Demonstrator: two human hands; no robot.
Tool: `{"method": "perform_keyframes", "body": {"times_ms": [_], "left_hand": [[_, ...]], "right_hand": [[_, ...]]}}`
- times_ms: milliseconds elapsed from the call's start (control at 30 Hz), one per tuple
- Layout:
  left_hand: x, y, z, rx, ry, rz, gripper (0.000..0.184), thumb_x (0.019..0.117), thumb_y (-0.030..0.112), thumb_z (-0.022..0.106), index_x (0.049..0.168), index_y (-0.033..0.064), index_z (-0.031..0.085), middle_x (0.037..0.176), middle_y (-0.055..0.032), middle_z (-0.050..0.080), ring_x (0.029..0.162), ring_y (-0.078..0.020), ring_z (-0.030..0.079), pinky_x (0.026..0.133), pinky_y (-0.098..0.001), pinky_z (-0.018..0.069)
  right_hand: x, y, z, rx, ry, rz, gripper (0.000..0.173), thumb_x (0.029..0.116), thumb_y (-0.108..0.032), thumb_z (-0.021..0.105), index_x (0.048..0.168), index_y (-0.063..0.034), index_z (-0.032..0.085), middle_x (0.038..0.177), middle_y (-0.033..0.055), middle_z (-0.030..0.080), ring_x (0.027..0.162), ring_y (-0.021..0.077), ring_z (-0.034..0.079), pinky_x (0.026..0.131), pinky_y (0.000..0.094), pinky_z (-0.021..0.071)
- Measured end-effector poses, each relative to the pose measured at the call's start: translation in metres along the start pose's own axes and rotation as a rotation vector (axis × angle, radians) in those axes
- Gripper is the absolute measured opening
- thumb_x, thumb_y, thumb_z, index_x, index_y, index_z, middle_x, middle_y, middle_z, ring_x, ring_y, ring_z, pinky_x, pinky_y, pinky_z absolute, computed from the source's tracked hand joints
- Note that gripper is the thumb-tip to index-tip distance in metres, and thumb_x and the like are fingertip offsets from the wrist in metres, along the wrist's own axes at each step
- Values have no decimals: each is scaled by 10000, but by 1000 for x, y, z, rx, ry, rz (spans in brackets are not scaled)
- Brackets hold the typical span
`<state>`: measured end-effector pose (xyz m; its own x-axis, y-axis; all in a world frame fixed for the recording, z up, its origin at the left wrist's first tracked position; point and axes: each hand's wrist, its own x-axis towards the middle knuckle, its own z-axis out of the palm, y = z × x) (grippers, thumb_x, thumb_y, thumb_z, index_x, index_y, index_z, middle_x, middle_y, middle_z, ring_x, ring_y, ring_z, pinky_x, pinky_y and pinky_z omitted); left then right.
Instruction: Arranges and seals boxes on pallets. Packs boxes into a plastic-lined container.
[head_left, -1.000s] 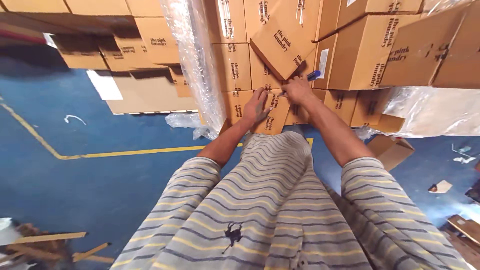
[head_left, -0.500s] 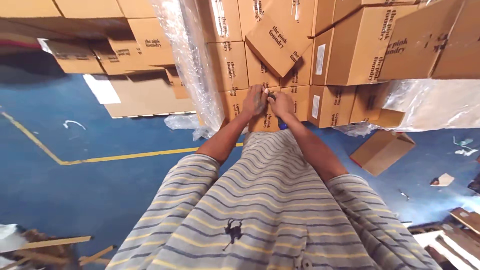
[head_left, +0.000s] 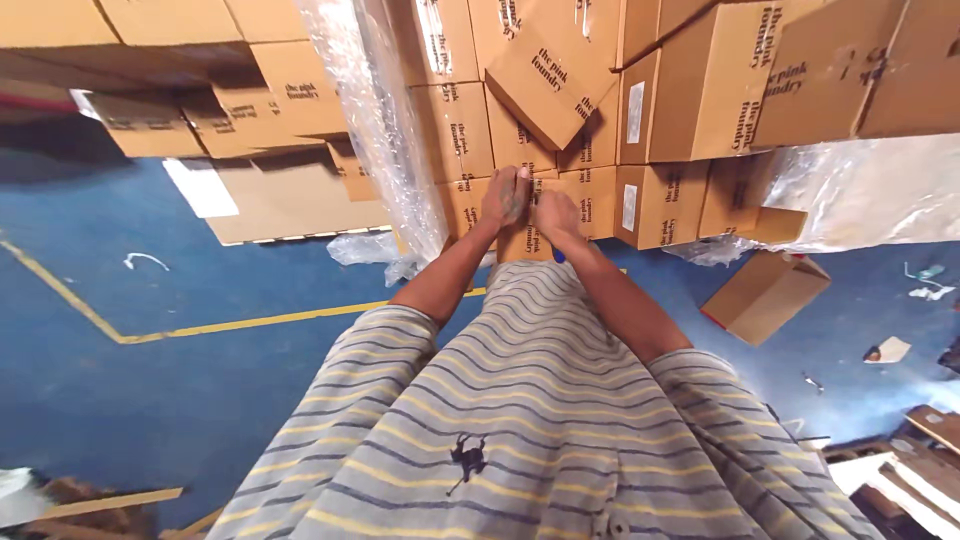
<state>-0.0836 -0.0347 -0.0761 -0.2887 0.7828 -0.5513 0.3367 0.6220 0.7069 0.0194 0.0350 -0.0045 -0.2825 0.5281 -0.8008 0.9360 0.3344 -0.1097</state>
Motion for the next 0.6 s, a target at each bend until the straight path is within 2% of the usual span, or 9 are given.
{"method": "perform_keyframes", "body": {"times_ms": [100,133,200,267,333,367,433,500,600], "left_hand": [[0,4,0,-35,18,-21,547,1103,410,289,1201,-5,632,1265,-207,632,1262,-359,574,1064,-546,457],[0,4,0,-50,44,-62,538,1080,464,367,1174,8,635,1226,-201,639,1214,-350,595,1028,-541,481],[0,3,-2,-49,92,-199,599,956,579,609,1197,31,630,1236,-206,630,1190,-361,606,980,-565,509],[2,4,1,-1,116,-317,660,850,585,751,1213,48,626,1271,-204,627,1214,-369,605,974,-586,511],[4,3,-1,1,108,-325,621,845,544,774,1195,55,620,1220,-194,651,1161,-365,633,945,-588,518],[4,2,-4,-19,102,-310,575,859,502,770,1186,56,614,1196,-191,659,1134,-362,644,933,-589,520],[-2,0,-9,-88,122,-281,502,877,409,758,1186,48,599,1212,-175,670,1137,-351,651,941,-588,514],[-9,-10,-7,-188,168,-198,437,889,346,727,1167,38,588,1307,-125,667,1206,-281,637,998,-530,509],[-12,-26,-8,-284,164,-104,337,913,263,671,1133,12,627,1350,-137,639,1277,-240,594,1066,-472,477]], "right_hand": [[-13,8,-2,-59,-117,-52,297,1009,-276,584,1024,-8,711,1063,216,714,1042,397,695,813,606,549],[-15,14,-7,-39,-178,-79,308,1001,-307,596,1013,-19,706,1021,208,711,995,395,696,795,622,543],[-14,33,-10,109,-228,-113,368,1023,-380,581,1001,-31,694,880,170,716,818,352,710,729,611,556],[-6,51,1,308,-150,-55,394,1067,-374,504,1146,-19,654,940,182,706,854,346,708,778,593,559],[16,63,21,478,-125,-15,411,1112,-365,411,1273,-25,575,979,155,696,845,276,713,794,496,591],[25,65,30,554,-136,-17,405,1123,-345,391,1300,-16,550,980,145,676,844,251,694,804,460,582],[34,66,36,600,-141,-42,404,1127,-316,388,1302,9,551,1017,177,673,912,284,675,860,489,548],[37,63,35,574,-142,-43,412,1128,-328,375,1316,-3,545,1057,186,674,959,309,674,879,512,543],[38,58,31,551,-127,-44,432,1118,-369,393,1292,-13,563,1094,196,687,997,336,689,890,550,543]]}}
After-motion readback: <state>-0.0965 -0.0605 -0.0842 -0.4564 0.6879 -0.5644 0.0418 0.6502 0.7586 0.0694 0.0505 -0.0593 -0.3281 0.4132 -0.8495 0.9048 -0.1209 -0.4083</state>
